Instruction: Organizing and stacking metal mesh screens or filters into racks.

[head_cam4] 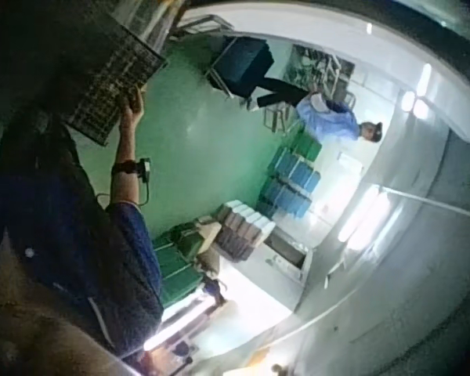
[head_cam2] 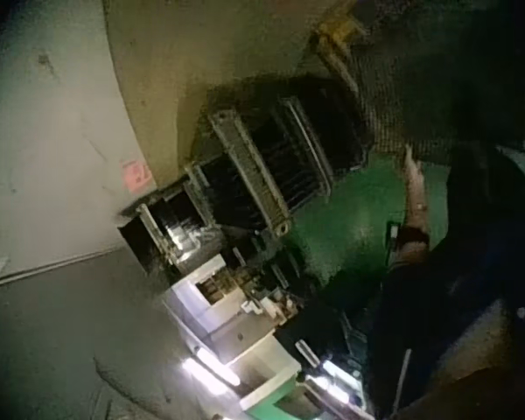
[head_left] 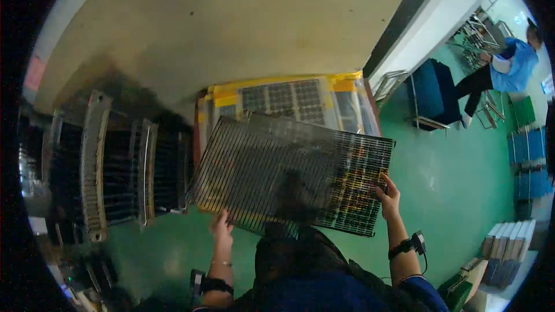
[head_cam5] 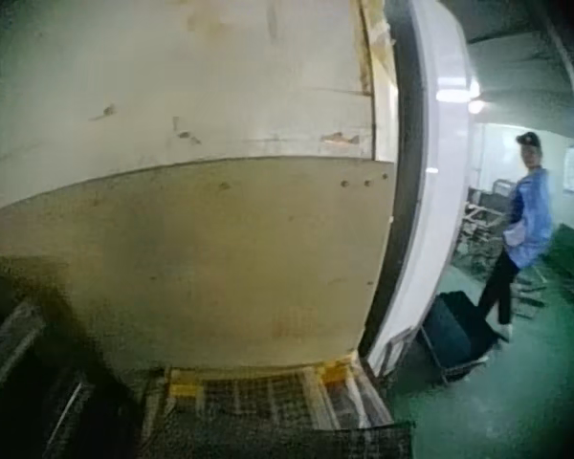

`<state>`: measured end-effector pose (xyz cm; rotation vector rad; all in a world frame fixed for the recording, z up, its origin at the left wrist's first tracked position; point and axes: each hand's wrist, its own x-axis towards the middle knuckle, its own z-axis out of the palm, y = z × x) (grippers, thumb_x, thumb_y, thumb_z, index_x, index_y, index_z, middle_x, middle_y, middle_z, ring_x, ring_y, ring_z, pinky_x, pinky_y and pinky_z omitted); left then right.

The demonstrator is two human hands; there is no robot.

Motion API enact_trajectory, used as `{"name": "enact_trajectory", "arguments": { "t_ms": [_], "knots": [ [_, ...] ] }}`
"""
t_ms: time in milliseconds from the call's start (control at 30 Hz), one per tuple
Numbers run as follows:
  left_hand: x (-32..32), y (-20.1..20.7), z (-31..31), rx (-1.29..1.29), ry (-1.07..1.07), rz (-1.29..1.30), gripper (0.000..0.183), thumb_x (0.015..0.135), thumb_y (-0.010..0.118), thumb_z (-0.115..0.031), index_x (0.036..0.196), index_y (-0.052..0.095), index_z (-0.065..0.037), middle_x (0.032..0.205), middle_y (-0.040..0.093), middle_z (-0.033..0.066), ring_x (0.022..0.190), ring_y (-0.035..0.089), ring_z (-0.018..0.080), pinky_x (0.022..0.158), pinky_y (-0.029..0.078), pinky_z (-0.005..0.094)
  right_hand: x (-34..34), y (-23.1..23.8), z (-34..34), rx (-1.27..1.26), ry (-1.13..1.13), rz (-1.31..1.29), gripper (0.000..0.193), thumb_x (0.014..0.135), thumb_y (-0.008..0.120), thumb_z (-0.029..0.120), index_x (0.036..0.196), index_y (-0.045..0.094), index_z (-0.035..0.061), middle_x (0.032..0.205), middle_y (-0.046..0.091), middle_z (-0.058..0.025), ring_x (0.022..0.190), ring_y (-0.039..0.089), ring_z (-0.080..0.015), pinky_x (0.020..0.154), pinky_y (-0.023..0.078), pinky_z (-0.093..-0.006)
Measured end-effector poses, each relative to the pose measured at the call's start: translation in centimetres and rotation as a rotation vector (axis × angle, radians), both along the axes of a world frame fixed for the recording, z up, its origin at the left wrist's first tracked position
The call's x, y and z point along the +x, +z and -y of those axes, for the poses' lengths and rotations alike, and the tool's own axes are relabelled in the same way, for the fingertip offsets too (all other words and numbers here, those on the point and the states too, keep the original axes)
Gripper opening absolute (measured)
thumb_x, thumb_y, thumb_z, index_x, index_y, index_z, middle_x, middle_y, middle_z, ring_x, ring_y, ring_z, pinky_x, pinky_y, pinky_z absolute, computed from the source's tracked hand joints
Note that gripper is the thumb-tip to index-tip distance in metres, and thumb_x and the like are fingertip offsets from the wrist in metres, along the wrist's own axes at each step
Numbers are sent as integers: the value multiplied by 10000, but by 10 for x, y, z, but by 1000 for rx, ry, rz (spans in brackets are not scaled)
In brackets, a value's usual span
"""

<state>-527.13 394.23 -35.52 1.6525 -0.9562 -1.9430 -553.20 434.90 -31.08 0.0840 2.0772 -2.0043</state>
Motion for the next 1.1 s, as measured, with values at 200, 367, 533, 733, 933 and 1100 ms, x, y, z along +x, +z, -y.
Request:
{"name": "enact_trajectory", "arguments": {
  "t_ms": [200, 367, 533, 733, 933, 1100],
  "knots": [
    [17, 33, -2, -41, 91, 131, 360, 786, 643, -188, 639, 323, -115, 617, 292, -26, 500, 203, 77, 441, 218, 288, -7, -3, -31, 70, 34, 66, 468, 764, 561, -36, 1214, 444, 16, 1207, 468, -74, 1063, 462, -155, 847, 409, -272],
    [64, -45, 20, 136, -49, -133, 360, 739, 692, -204, 805, 355, -98, 852, 435, 47, 666, 366, 109, 554, 353, 320, -69, -21, -23, 212, 152, -165, 441, 762, 561, -54, 1185, 485, 42, 1198, 476, -56, 935, 513, -116, 759, 427, -236],
    [38, 1, -6, 89, -261, 98, 812, 732, 697, -263, 1295, 170, -10, 1290, 296, 186, 903, 454, 195, 666, 425, 326, -145, -13, 17, 96, 232, -73, 422, 756, 567, -46, 1163, 494, 40, 1192, 485, -79, 1036, 468, -154, 806, 417, -276],
    [0, 30, -40, 134, -48, 217, 406, 771, 663, -252, 955, 382, -24, 1031, 469, 124, 787, 448, 157, 585, 385, 324, -166, 12, 71, 811, 293, -376, 554, 713, 652, 43, 1221, 430, 44, 1224, 428, -157, 1121, 415, -222, 836, 407, -345],
    [-69, 59, -83, -217, -35, 61, 476, 779, 655, -232, 598, 227, -128, 561, 246, -18, 486, 332, 111, 455, 311, 302, -62, -29, 99, 552, 501, -326, 781, 673, 735, 297, 1246, 309, -21, 1225, 379, -201, 1119, 391, -300, 918, 344, -384],
    [-87, 82, -80, -88, -16, -63, 368, 783, 647, -192, 529, 408, -75, 543, 384, -49, 464, 323, 68, 424, 270, 287, -8, -11, 102, 91, 234, 629, 455, 791, 628, 254, 1103, 423, -7, 1011, 513, -72, 855, 521, -173, 680, 448, -277]
  ]
}}
